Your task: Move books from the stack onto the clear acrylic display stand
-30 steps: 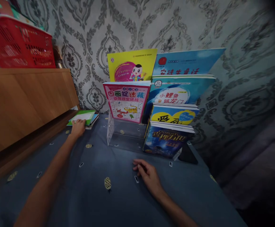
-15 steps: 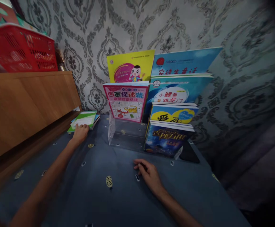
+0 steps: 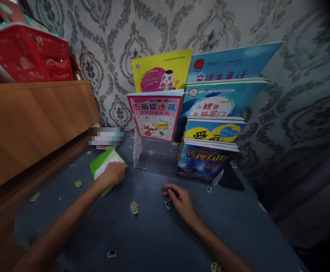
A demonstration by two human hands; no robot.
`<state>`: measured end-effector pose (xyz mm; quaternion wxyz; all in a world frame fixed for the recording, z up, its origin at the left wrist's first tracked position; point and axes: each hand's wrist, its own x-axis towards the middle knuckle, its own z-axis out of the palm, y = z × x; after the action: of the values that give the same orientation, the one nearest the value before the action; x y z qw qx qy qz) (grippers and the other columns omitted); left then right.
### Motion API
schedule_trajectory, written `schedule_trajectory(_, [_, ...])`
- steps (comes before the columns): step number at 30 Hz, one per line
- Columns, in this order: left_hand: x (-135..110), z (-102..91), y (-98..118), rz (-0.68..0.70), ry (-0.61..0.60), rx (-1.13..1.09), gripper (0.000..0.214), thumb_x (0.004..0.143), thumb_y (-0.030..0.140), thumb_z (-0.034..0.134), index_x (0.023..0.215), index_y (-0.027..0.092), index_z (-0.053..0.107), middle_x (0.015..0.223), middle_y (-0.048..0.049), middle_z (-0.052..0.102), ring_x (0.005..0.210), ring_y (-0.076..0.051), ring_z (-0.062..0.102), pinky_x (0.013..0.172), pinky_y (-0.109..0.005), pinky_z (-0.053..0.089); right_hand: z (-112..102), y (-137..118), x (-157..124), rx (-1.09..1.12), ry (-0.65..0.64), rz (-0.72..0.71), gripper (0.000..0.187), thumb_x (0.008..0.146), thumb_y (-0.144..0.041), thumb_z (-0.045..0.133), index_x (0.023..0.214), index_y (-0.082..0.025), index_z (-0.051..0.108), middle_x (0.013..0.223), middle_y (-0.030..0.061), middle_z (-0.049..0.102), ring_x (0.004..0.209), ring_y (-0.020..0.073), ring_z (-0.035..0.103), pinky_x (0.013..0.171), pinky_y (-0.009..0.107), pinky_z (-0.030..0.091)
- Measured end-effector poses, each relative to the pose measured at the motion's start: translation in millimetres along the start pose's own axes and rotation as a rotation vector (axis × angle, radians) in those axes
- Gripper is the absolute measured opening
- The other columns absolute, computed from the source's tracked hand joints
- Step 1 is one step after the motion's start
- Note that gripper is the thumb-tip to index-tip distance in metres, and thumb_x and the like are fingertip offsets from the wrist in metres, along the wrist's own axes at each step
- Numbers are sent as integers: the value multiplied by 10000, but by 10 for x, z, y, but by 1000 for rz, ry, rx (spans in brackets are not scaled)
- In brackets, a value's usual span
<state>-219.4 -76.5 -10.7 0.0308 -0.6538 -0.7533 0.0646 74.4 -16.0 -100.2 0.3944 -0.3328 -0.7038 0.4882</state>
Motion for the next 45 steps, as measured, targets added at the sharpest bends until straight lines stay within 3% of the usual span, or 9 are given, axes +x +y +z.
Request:
schedule_trajectory(4, [20,-47,1,112,-109,-217,314,935,459,533,941,227,746,903,-60,761,849,-209,714,743,-270,488,16,44,2,-4,3,1,359,857,-429,561,983,-157,759,793,105,765,625,202,685,601,331,561])
schedule_trajectory(6, [51,-53,-121,1,-95,-299,352,963,468,486,1020,227,735,968,-59,763,894,-207,706,770,-269,497,23,51,1,-4,7,2,368,856,-437,555,985,-159,759,791,102,765,631,201,688,596,327,560])
schedule_trajectory(9, [67,10,-362,-238,-1,-221,364,978,378,449,1190,168,658,1240,-172,689,1132,-314,640,883,-386,500,24,45,2,1,-4,1,352,849,-433,566,976,-166,757,787,93,761,624,193,686,595,321,564])
schedule_trajectory(12, [19,143,-542,-347,10,-174,412,961,412,492,1250,145,615,1305,-213,635,1208,-359,593,933,-439,495,21,38,3,4,-7,1,322,848,-407,566,962,-171,752,783,88,761,633,193,694,603,320,574])
schedule_trajectory(22, [-189,461,-667,-274,61,-227,412,928,508,532,1187,210,651,1266,-131,685,1261,-329,584,968,-377,479,15,-48,-31,-155,72,-122,280,895,-246,473,1008,-206,727,914,78,753,816,216,723,721,349,587])
schedule_trajectory(29, [-377,285,-176,-124,-19,-282,384,901,541,577,1079,202,608,1061,-82,719,956,-270,676,722,-317,445,-34,-178,-118,-364,119,-364,319,947,-152,446,1115,-222,708,1146,104,721,1098,257,669,952,440,542])
schedule_trajectory(35, [-494,119,459,-4,-72,-346,269,925,472,577,967,208,597,863,-44,701,787,-227,651,631,-297,374,55,-416,-319,-539,-99,-589,357,975,-98,423,1197,-202,684,1206,123,694,1156,259,632,1006,470,518])
schedule_trajectory(40, [-560,19,910,124,-104,-306,190,989,374,515,982,204,601,870,-53,694,785,-221,653,661,-304,412,139,-419,-370,-666,-265,-505,359,977,-115,448,1268,-186,646,1321,149,648,1243,262,592,1053,460,510])
schedule_trajectory(45, [-546,93,1216,297,122,-157,138,979,226,488,1052,203,603,1078,-104,638,1024,-270,607,837,-381,502,137,-329,-372,-761,-294,-376,365,978,-135,459,1312,-97,602,1414,215,585,1381,293,503,1182,487,406])
